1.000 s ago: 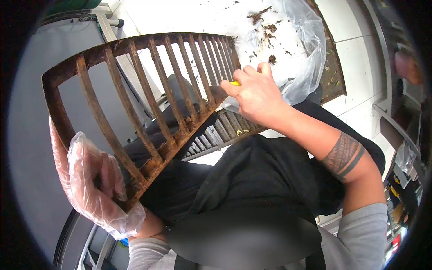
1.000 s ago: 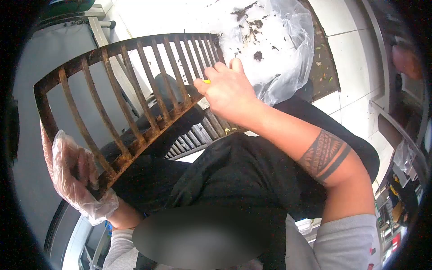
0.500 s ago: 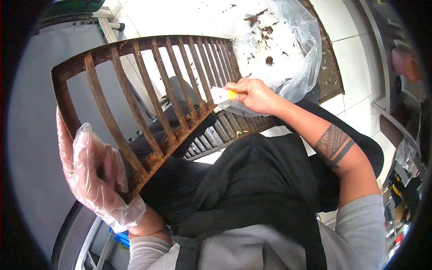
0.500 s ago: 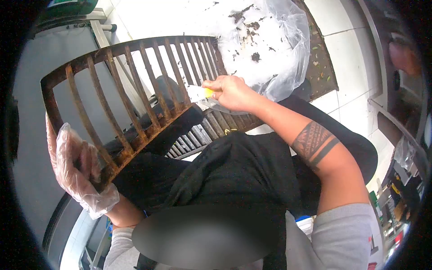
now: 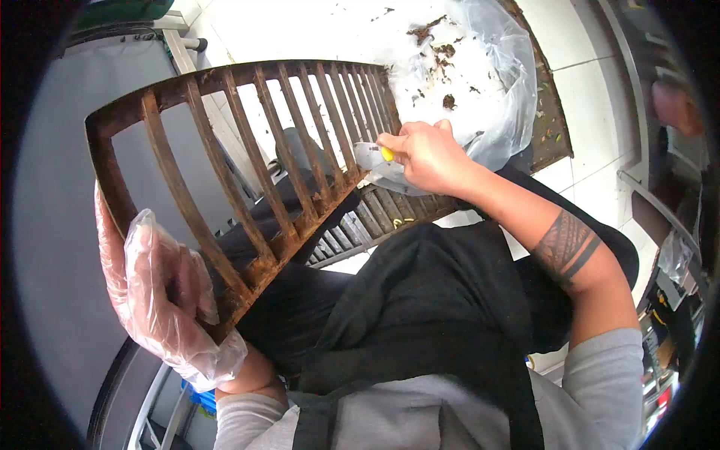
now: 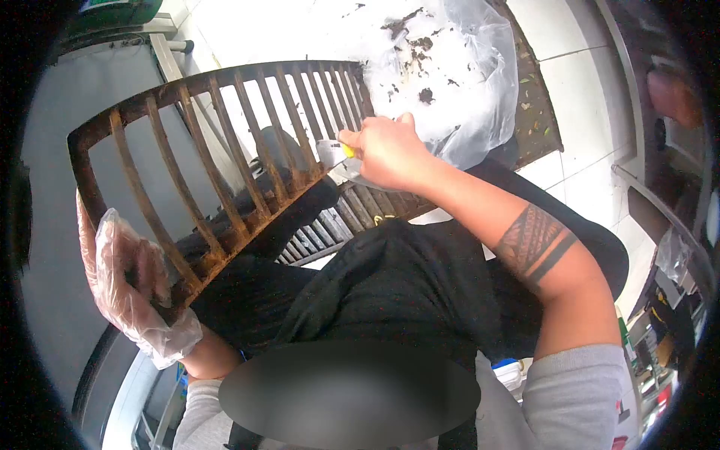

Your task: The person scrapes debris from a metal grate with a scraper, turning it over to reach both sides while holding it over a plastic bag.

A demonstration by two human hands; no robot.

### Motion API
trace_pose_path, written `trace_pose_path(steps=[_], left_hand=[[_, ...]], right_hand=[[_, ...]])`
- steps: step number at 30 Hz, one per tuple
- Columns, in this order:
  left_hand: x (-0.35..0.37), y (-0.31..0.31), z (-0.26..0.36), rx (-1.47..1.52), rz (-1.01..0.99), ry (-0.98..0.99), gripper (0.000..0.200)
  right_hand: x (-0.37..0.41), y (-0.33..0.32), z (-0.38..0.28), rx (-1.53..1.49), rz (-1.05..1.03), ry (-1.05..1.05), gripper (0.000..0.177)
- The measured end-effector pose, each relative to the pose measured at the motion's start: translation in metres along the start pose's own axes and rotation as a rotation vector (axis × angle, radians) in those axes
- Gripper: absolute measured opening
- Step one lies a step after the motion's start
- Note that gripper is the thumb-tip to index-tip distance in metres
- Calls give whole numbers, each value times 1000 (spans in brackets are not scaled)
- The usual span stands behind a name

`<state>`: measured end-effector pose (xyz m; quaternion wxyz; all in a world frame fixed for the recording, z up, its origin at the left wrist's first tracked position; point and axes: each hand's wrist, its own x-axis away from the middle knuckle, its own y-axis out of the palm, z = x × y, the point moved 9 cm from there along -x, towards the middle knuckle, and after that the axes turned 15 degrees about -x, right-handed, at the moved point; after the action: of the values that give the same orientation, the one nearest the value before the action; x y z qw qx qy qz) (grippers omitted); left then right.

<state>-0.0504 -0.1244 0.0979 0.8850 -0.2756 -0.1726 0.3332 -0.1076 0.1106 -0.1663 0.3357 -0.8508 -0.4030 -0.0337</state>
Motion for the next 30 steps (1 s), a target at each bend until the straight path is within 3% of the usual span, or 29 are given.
trace_pose_path(steps=[2,6,8,9,11,15,18,20,23,30], left_hand=[[3,3,4,-6,7,-12,60],[4,3,5,-61,34,-26,60],[1,-1,1,-53,55,-26,59],[1,-1,1,-52,56,-25,59],[0,0,1,-62,28,-25,61],[-1,1,0,-15,-35,26,60],[-2,-2,-3,-42,-1,-7,59],[-5,-1,-7,31,-51,39,57],[-1,-5,-5,-78,83,-37,57],[0,-1,-3,-135,83,-83,57]], right_hand=[[-3,9,17,-166,-93,148,41],[0,9,11,-159,-108,124,41],[8,-6,-21,81,57,-122,41],[6,-8,-23,82,57,-123,41],[3,5,-2,-27,-105,136,41],[18,22,14,-246,-18,160,41],[17,7,3,-238,74,56,40],[16,-27,-29,5,171,-74,43],[17,-37,-65,61,125,-198,42],[10,-27,-80,150,-38,-384,37]])
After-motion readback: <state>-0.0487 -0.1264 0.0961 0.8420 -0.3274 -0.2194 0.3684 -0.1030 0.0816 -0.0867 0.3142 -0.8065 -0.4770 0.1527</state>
